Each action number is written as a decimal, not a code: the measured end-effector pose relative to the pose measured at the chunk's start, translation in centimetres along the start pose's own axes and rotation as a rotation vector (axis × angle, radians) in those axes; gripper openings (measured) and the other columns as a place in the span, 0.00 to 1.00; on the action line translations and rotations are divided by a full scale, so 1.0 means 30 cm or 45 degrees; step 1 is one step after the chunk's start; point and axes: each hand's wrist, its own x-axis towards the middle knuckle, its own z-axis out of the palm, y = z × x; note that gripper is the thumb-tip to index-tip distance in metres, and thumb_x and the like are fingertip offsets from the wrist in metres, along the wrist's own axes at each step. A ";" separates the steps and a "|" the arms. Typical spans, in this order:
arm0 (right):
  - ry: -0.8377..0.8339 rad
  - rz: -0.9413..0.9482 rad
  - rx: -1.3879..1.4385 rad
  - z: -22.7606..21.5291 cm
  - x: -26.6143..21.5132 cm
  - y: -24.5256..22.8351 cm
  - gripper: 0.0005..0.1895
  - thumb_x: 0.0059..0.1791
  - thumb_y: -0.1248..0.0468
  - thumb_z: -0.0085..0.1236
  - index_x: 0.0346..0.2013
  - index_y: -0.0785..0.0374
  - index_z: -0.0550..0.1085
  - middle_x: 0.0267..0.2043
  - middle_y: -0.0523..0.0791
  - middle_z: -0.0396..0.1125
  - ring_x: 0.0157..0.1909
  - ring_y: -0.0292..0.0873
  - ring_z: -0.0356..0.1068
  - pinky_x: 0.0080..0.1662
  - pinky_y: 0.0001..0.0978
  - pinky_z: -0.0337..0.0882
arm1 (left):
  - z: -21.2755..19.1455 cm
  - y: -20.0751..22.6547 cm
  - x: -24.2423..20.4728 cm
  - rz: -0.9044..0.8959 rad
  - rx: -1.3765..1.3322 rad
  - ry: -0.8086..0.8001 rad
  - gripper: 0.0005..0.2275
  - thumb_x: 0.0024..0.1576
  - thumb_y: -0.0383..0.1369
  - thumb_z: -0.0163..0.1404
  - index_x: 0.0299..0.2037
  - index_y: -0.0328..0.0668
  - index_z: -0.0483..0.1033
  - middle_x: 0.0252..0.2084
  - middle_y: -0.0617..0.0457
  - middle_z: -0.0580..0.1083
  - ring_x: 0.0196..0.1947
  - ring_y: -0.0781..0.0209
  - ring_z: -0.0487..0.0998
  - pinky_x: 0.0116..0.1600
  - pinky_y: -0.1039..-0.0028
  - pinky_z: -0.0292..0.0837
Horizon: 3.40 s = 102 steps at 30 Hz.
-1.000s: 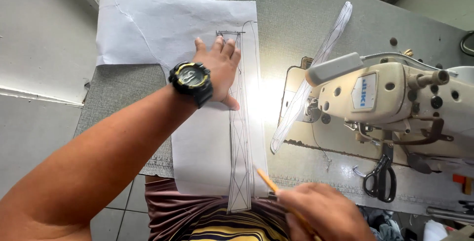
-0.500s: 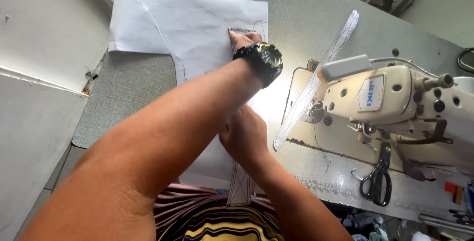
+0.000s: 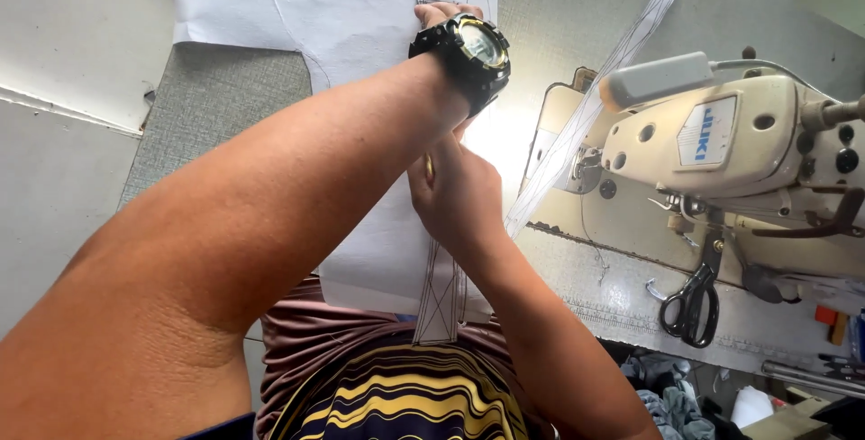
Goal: Using a pencil and a ruler to draw lines and mark specific points on a fabric or paper pattern piece on a sewing table.
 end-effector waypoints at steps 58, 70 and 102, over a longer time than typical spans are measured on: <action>0.322 0.051 0.893 -0.110 0.624 0.139 0.06 0.55 0.64 0.48 0.38 0.63 0.71 0.25 0.49 0.72 0.26 0.38 0.75 0.25 0.22 0.67 | -0.105 -0.360 -0.142 0.494 -1.064 -0.471 0.58 0.38 0.58 0.72 0.71 0.31 0.50 0.75 0.31 0.47 0.76 0.32 0.39 0.68 0.22 0.34; 0.751 0.103 0.377 -0.276 0.468 0.142 0.03 0.54 0.65 0.50 0.37 0.56 0.72 0.24 0.42 0.69 0.27 0.35 0.70 0.29 0.23 0.65 | -0.111 -0.355 -0.135 0.511 -1.048 -0.446 0.59 0.38 0.59 0.72 0.71 0.28 0.52 0.74 0.28 0.49 0.76 0.30 0.41 0.68 0.24 0.33; 0.572 -0.502 0.361 -0.281 0.512 -0.128 0.03 0.55 0.72 0.54 0.42 0.68 0.74 0.31 0.55 0.73 0.33 0.53 0.77 0.35 0.41 0.78 | -0.149 -0.251 -0.137 0.271 -0.873 -0.267 0.20 0.60 0.33 0.44 0.62 0.33 0.66 0.66 0.29 0.61 0.70 0.31 0.59 0.65 0.27 0.49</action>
